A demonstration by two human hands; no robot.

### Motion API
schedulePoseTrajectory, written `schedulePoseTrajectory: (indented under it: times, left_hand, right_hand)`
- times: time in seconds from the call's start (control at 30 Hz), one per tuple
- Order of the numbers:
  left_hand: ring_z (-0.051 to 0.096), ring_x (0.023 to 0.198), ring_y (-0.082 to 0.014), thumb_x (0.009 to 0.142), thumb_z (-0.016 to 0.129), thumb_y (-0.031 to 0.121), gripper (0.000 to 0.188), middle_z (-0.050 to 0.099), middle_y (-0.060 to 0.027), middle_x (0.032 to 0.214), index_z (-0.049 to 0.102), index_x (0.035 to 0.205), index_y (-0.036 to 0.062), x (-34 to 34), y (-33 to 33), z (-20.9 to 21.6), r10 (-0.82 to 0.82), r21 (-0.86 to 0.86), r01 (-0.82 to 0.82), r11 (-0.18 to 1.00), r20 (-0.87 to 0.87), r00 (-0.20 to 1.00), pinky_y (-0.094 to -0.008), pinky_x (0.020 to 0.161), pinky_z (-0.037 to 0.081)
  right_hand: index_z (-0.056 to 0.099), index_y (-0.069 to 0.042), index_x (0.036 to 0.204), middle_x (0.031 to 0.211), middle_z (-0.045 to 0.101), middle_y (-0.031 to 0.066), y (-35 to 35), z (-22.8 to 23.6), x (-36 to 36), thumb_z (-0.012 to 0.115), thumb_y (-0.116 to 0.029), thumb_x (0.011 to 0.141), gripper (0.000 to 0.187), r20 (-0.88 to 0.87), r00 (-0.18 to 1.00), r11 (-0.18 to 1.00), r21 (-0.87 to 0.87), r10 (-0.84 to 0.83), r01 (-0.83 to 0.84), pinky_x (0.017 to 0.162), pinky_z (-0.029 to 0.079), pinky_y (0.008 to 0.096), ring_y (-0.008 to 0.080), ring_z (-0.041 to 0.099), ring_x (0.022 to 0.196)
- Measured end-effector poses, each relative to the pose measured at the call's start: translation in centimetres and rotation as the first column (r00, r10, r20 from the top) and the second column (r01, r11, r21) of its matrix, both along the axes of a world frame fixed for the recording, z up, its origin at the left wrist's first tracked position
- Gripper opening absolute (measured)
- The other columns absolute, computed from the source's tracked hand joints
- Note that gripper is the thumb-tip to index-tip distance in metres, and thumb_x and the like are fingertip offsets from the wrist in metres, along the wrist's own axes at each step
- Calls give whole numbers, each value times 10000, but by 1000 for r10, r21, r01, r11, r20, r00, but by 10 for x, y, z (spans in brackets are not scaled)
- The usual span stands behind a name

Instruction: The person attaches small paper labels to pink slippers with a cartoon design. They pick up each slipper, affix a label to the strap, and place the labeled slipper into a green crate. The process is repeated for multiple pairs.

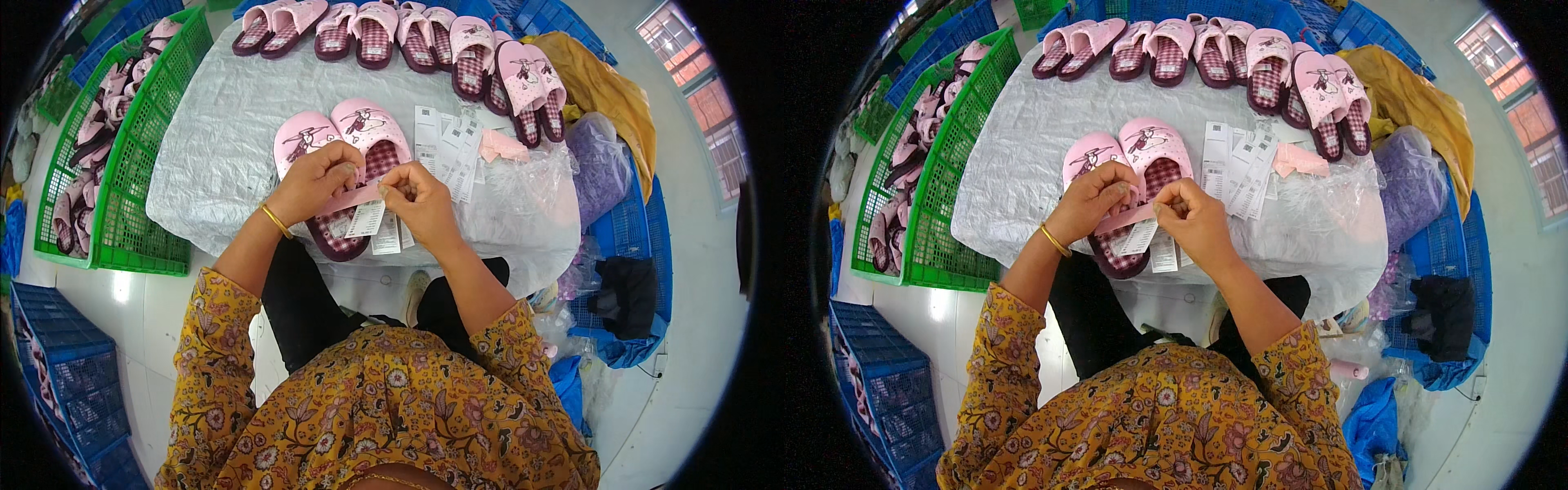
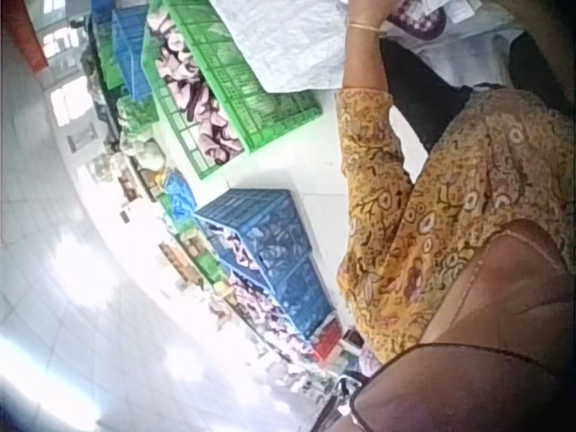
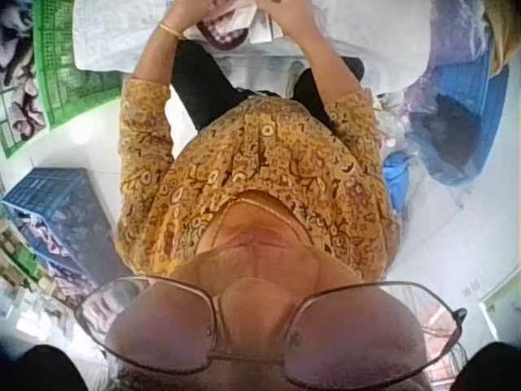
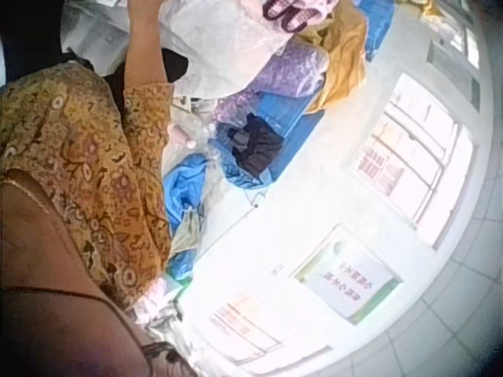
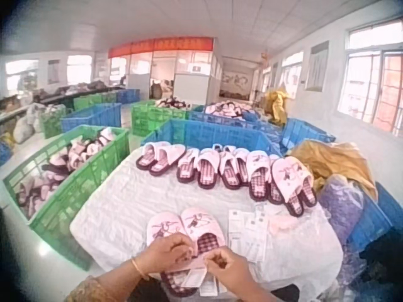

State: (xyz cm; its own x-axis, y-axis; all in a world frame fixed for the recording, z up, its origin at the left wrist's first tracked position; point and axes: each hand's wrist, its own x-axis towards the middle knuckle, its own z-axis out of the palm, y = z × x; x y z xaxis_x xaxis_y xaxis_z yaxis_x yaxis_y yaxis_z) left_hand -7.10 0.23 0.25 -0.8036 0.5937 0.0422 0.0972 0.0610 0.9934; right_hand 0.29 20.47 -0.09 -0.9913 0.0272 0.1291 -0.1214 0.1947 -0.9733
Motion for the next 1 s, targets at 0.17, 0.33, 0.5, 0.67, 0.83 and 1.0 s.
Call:
schedulePoseTrajectory:
  times: [0.17, 0.33, 0.5, 0.67, 0.83, 1.0]
  left_hand:
    - [521, 738, -48, 943, 530, 41, 186, 605, 15, 890, 631, 1098, 29, 2, 0, 5, -24, -35, 21, 999, -86, 996, -202, 664, 453]
    - [518, 762, -38, 913, 570, 50, 188, 581, 15, 850, 617, 1094, 35, -2, 2, -3, -79, -4, 80, 997, 27, 996, -197, 679, 437]
    - [525, 800, -35, 910, 606, 27, 254, 578, 22, 904, 530, 1152, 37, 0, 4, 3, -188, 62, 187, 980, 15, 982, -194, 704, 438]
    - [518, 762, -37, 896, 631, 43, 261, 574, 27, 828, 528, 1135, 45, 2, 6, 6, -201, 6, 201, 980, -30, 979, -197, 686, 434]
    - [503, 707, -40, 875, 646, 73, 257, 564, 32, 764, 535, 1105, 49, 1, 8, 7, -212, 7, 212, 977, -23, 977, -212, 652, 431]
    - [504, 696, -43, 868, 652, 68, 252, 571, 30, 755, 539, 1093, 57, 1, 9, 8, -217, -49, 213, 976, -83, 973, -214, 647, 431]
  right_hand:
    - [632, -12, 1051, 864, 639, 3, -5, 3, -4, 649, -27, 892, 160, -38, 999, 997, -82, 3, -6, 699, 475, 214, 54, 566, 771]
    - [629, -15, 1041, 865, 635, -2, -2, 2, -3, 663, -37, 901, 146, 21, 999, 995, -92, 31, -29, 721, 484, 219, 62, 578, 795]
    - [626, -29, 982, 856, 627, -17, 0, -4, -7, 695, -44, 881, 123, 17, 1000, 981, -194, 26, -22, 693, 470, 205, 45, 559, 772]
    - [629, -38, 980, 847, 622, -24, 1, -6, -9, 714, -49, 867, 142, 15, 998, 977, -205, 57, -52, 668, 453, 198, 37, 535, 740]
    - [636, -41, 968, 844, 623, -30, 2, -1, -8, 723, -53, 859, 140, 40, 993, 980, -170, 110, -101, 663, 455, 201, 36, 536, 738]
    - [652, -30, 959, 844, 633, -16, 4, 5, -7, 730, -53, 847, 138, 54, 991, 992, -25, 124, -123, 675, 475, 213, 49, 560, 742]
